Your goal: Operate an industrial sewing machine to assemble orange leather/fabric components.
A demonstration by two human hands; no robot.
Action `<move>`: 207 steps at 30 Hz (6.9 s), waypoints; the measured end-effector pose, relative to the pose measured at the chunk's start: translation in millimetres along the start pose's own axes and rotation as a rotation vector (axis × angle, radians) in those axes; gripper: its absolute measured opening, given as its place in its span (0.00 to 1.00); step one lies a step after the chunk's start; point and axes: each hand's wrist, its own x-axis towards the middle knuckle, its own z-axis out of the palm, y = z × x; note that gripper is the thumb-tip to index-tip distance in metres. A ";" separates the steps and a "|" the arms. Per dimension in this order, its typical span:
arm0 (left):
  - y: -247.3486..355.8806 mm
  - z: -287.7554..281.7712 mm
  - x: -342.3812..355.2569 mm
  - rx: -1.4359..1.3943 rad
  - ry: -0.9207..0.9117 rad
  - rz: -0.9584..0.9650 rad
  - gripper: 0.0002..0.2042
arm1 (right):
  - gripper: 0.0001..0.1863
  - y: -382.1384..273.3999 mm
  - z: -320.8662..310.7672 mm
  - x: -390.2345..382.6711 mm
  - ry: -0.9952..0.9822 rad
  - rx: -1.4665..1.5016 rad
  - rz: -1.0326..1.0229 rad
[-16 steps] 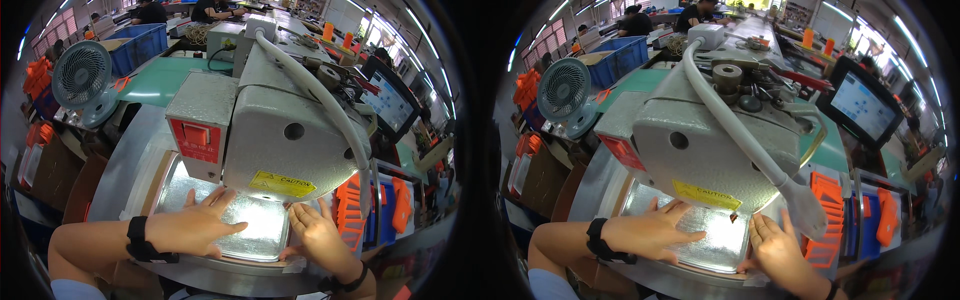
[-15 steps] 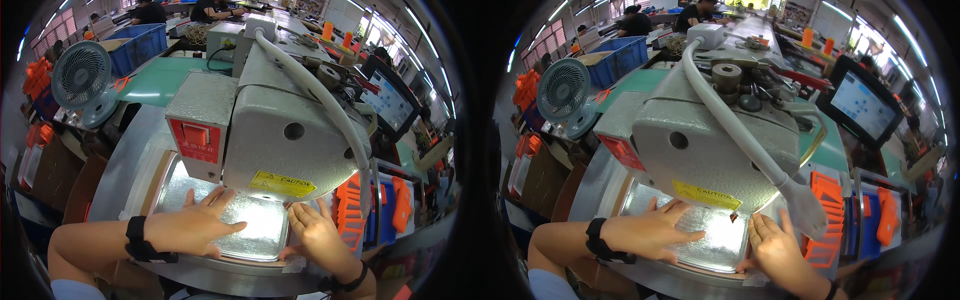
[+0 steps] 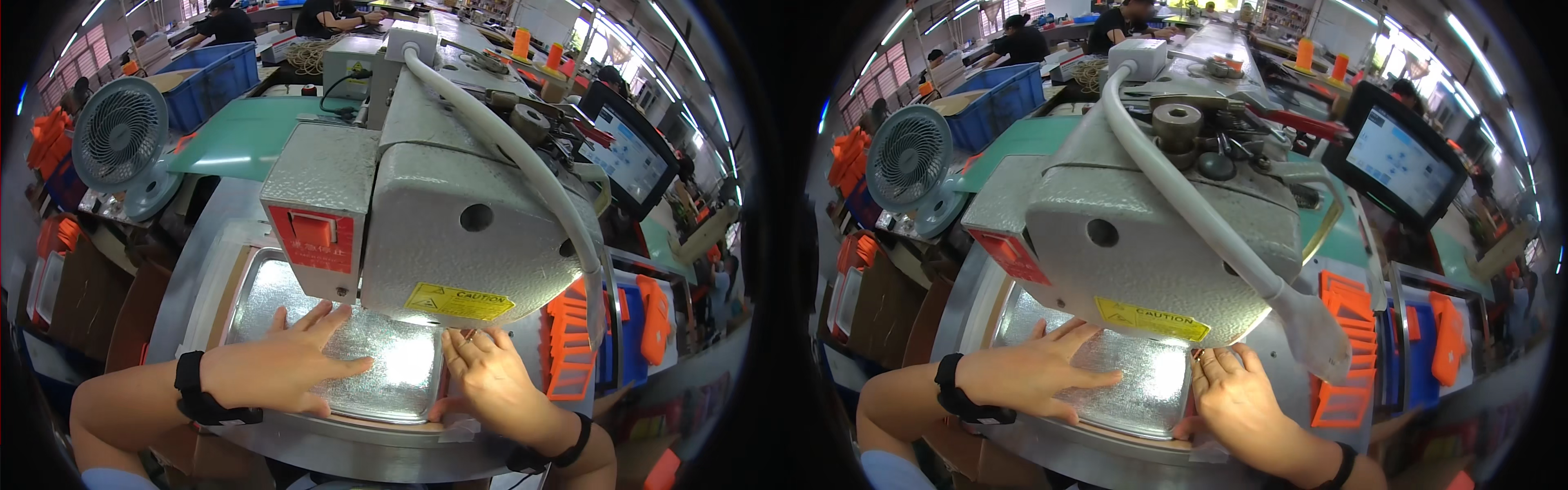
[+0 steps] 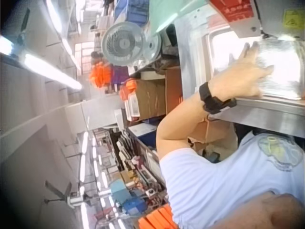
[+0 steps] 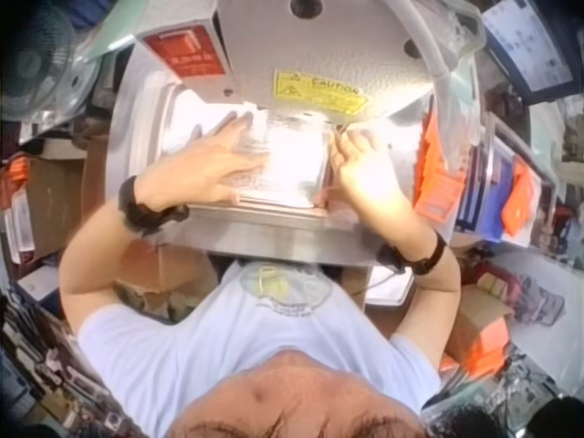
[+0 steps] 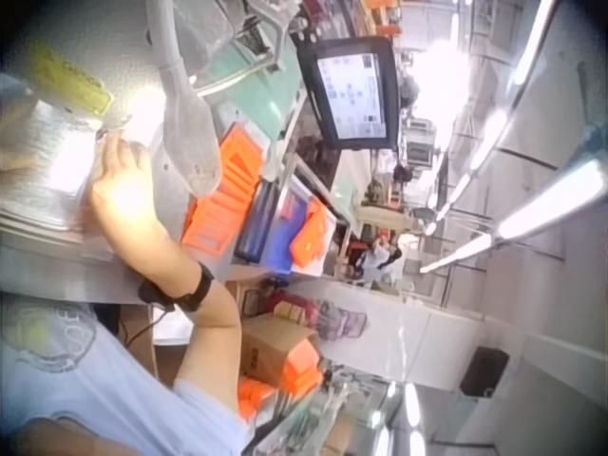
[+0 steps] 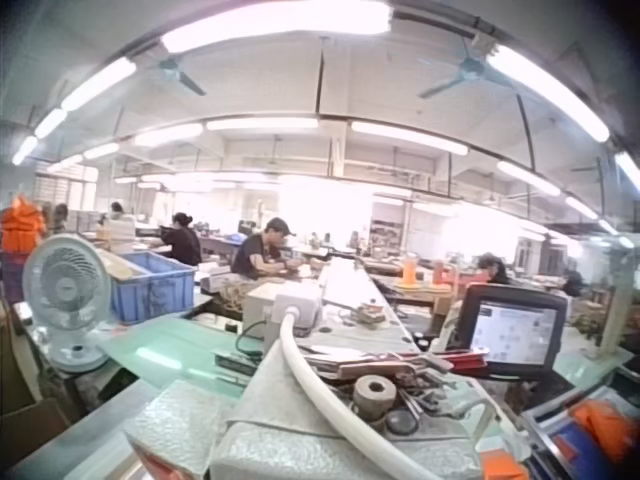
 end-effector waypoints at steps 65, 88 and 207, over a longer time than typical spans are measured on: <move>-27.4 -32.7 56.8 -0.856 0.291 -0.078 0.24 | 0.33 78.9 -36.9 12.8 0.032 0.241 0.233; -18.6 45.6 54.0 0.036 0.135 0.084 0.53 | 0.48 39.1 -12.4 -22.7 -0.170 0.179 0.158; -48.3 134.3 -111.7 -2.366 1.158 1.442 0.24 | 0.10 -60.4 -6.1 3.3 -0.271 1.240 -0.081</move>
